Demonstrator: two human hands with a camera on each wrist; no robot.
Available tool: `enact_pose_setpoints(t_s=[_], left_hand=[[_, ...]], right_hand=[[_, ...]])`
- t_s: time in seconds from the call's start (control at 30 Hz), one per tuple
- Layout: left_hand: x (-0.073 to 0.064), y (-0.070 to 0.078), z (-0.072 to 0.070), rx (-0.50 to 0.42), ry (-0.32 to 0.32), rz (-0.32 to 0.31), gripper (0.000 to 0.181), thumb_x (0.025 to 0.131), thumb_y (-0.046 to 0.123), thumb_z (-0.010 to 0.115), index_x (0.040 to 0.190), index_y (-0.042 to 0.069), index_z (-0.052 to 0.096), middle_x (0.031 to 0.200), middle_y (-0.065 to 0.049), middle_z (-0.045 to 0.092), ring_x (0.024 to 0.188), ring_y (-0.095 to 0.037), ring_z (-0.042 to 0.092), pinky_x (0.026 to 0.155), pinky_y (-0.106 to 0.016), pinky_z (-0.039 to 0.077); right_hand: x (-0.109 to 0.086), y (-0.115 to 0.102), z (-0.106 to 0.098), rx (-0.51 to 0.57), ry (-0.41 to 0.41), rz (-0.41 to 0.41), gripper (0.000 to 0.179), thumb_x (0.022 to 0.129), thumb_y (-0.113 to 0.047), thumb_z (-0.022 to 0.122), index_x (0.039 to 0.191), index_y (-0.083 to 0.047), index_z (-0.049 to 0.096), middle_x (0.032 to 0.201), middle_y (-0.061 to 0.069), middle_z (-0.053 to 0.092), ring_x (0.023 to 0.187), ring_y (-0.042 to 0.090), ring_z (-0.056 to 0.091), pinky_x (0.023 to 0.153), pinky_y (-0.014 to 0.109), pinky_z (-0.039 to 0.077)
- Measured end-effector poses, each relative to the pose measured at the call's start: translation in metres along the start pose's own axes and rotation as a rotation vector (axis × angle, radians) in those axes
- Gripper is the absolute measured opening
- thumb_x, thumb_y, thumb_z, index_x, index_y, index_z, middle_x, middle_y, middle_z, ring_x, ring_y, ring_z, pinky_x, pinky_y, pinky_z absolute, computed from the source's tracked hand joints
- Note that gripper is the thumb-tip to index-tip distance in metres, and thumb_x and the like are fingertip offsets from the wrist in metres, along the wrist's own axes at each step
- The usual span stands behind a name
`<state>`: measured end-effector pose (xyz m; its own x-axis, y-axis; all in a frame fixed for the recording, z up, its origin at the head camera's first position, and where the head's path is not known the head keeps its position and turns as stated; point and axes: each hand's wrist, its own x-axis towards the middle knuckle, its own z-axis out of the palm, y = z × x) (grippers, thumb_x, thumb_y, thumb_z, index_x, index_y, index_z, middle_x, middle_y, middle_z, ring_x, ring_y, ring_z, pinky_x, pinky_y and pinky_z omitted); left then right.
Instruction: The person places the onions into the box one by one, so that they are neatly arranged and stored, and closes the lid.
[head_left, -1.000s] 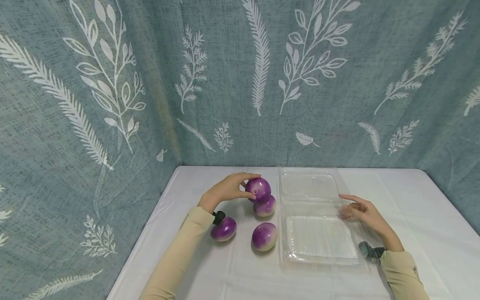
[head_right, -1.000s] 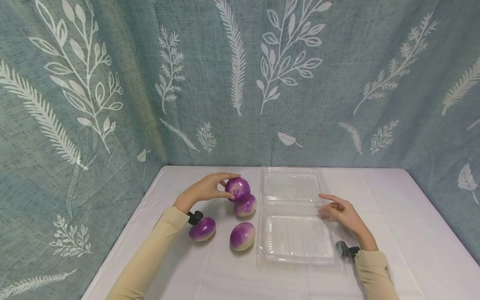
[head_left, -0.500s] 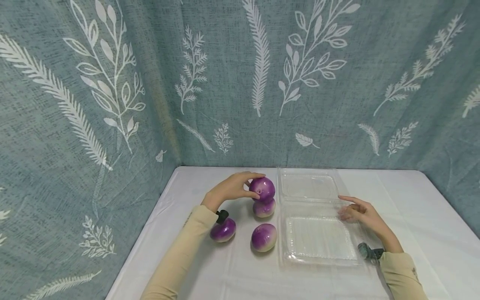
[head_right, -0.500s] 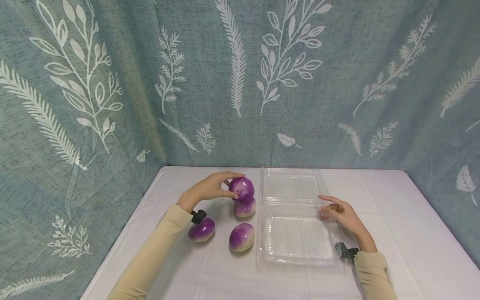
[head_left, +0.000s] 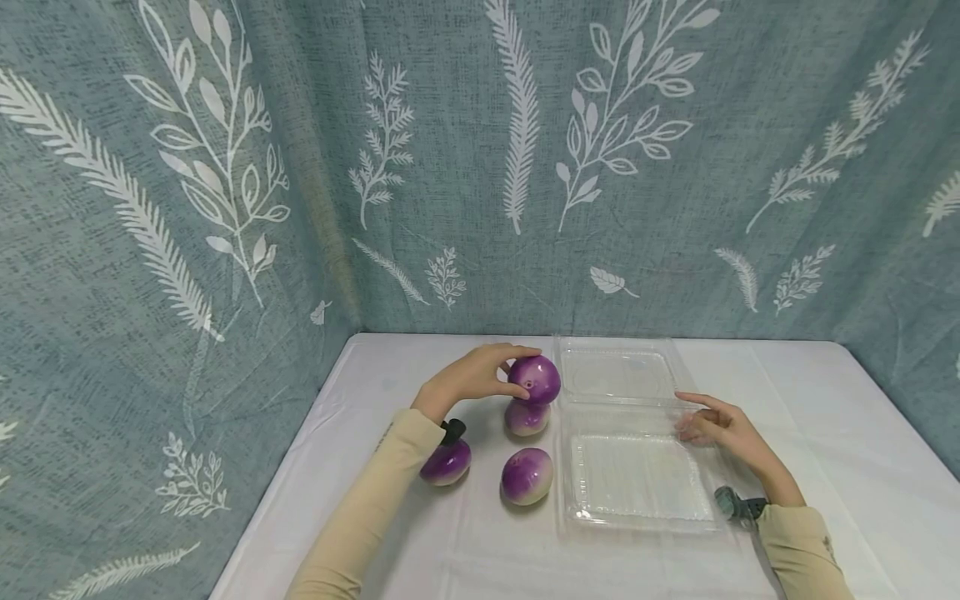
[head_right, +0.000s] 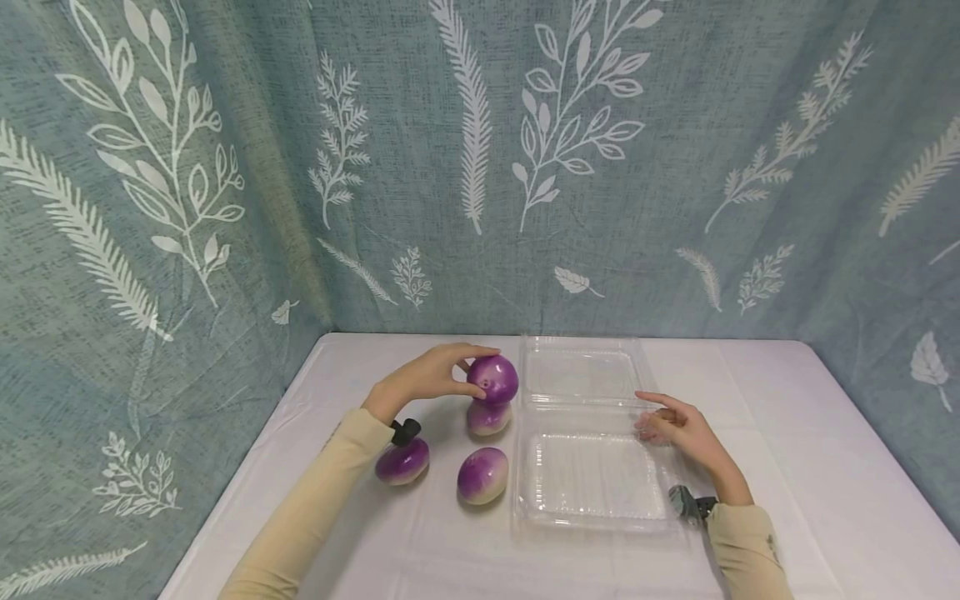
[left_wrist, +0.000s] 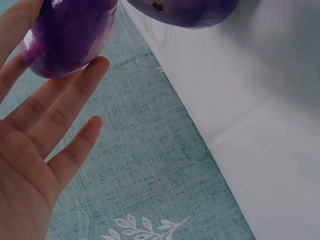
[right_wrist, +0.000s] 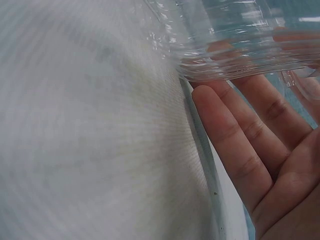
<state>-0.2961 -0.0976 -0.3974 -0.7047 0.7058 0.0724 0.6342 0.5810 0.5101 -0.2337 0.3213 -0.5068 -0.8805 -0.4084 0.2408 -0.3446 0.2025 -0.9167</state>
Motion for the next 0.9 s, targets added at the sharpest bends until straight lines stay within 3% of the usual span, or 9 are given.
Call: enact_pose_setpoints(t_s=[0.27, 0.9], left_hand=[[0.003, 0.007, 0.000, -0.006, -0.020, -0.022, 0.067, 0.079, 0.036, 0.072, 0.138, 0.022, 0.044, 0.136, 0.001, 0.049, 0.109, -0.017, 0.056, 0.091, -0.029, 0.047], [0.016, 0.017, 0.007, -0.006, -0.028, 0.074, 0.066, 0.080, 0.035, 0.071, 0.138, 0.018, 0.045, 0.137, 0.000, 0.049, 0.108, -0.017, 0.057, 0.091, -0.028, 0.048]], right_hand=[[0.000, 0.002, 0.000, -0.010, 0.001, 0.005, 0.041, 0.096, -0.001, 0.044, 0.134, 0.014, 0.034, 0.092, 0.023, 0.067, 0.079, 0.022, 0.069, 0.065, 0.037, 0.057], [0.000, 0.004, -0.001, 0.008, 0.000, 0.010, 0.041, 0.097, -0.003, 0.044, 0.134, 0.014, 0.035, 0.092, 0.014, 0.070, 0.077, 0.021, 0.069, 0.064, 0.038, 0.057]])
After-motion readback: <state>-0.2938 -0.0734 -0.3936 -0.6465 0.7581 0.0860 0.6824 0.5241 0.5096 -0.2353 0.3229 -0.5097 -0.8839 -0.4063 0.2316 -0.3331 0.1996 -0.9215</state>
